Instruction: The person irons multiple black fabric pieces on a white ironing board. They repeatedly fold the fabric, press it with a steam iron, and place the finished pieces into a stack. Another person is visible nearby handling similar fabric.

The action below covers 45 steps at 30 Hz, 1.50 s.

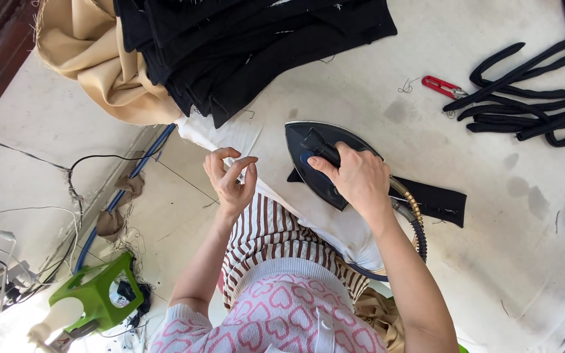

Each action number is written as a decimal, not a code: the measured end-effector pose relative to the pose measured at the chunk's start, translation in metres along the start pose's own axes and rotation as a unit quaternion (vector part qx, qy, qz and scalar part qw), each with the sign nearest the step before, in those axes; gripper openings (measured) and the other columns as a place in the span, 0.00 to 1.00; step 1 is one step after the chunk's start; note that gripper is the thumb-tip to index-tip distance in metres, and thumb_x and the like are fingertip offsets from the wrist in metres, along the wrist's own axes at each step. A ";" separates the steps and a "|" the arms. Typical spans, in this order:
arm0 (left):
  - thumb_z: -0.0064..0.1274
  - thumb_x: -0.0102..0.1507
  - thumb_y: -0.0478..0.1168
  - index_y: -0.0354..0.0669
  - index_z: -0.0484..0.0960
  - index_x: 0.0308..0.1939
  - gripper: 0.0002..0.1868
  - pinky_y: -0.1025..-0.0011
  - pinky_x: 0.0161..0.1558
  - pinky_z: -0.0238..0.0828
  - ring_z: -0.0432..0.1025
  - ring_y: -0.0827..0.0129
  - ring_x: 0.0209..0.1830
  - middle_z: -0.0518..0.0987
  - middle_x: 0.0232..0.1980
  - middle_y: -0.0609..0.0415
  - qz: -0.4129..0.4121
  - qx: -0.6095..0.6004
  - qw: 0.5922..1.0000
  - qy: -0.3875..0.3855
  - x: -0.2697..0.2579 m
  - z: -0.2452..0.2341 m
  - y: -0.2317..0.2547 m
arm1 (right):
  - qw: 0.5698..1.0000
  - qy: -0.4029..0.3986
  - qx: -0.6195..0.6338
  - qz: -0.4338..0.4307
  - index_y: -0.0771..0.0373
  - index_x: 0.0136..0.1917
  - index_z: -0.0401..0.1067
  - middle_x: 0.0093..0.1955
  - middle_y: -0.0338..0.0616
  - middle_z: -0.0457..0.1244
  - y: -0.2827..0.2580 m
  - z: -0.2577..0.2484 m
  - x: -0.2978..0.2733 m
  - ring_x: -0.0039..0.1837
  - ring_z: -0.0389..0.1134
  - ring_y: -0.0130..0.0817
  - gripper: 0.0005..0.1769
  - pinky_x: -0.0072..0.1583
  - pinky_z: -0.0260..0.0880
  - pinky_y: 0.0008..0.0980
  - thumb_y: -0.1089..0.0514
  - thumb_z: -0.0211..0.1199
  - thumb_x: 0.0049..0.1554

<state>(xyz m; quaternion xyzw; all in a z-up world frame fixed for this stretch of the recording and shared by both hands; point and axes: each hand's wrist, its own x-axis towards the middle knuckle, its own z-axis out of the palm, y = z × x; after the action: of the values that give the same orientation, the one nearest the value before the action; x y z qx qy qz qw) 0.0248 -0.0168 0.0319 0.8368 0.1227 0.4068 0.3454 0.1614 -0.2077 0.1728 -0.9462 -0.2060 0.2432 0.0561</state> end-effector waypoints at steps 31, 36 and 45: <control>0.52 0.64 0.40 0.51 0.82 0.32 0.06 0.66 0.44 0.58 0.64 0.58 0.39 0.68 0.40 0.52 -0.013 -0.033 0.999 -0.022 -0.005 -0.013 0.026 | 0.997 0.058 0.049 -0.017 0.61 0.41 0.70 0.34 0.63 0.66 0.009 0.003 -0.005 0.43 0.72 0.62 0.38 0.45 0.71 0.54 0.23 0.46 0.57; 0.53 0.63 0.38 0.52 0.83 0.34 0.05 0.69 0.44 0.57 0.63 0.62 0.42 0.69 0.42 0.53 0.000 0.021 0.999 -0.039 -0.032 -0.028 -0.019 | 0.997 0.026 0.063 0.047 0.62 0.46 0.70 0.37 0.66 0.67 0.046 0.018 -0.018 0.47 0.70 0.66 0.40 0.47 0.69 0.58 0.22 0.45 0.57; 0.53 0.61 0.33 0.48 0.82 0.33 0.05 0.68 0.42 0.57 0.63 0.60 0.42 0.67 0.42 0.53 0.024 -0.024 0.995 -0.095 -0.008 0.001 0.023 | 0.990 0.053 0.071 0.106 0.59 0.44 0.71 0.35 0.61 0.67 0.089 0.018 -0.038 0.44 0.72 0.61 0.38 0.43 0.71 0.51 0.22 0.47 0.59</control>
<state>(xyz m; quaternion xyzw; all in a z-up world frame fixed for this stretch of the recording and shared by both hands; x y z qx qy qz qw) 0.0190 -0.0377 0.0421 0.8657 0.0599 0.3365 0.3657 0.1548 -0.3042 0.1553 -0.9678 -0.0835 0.2117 0.1079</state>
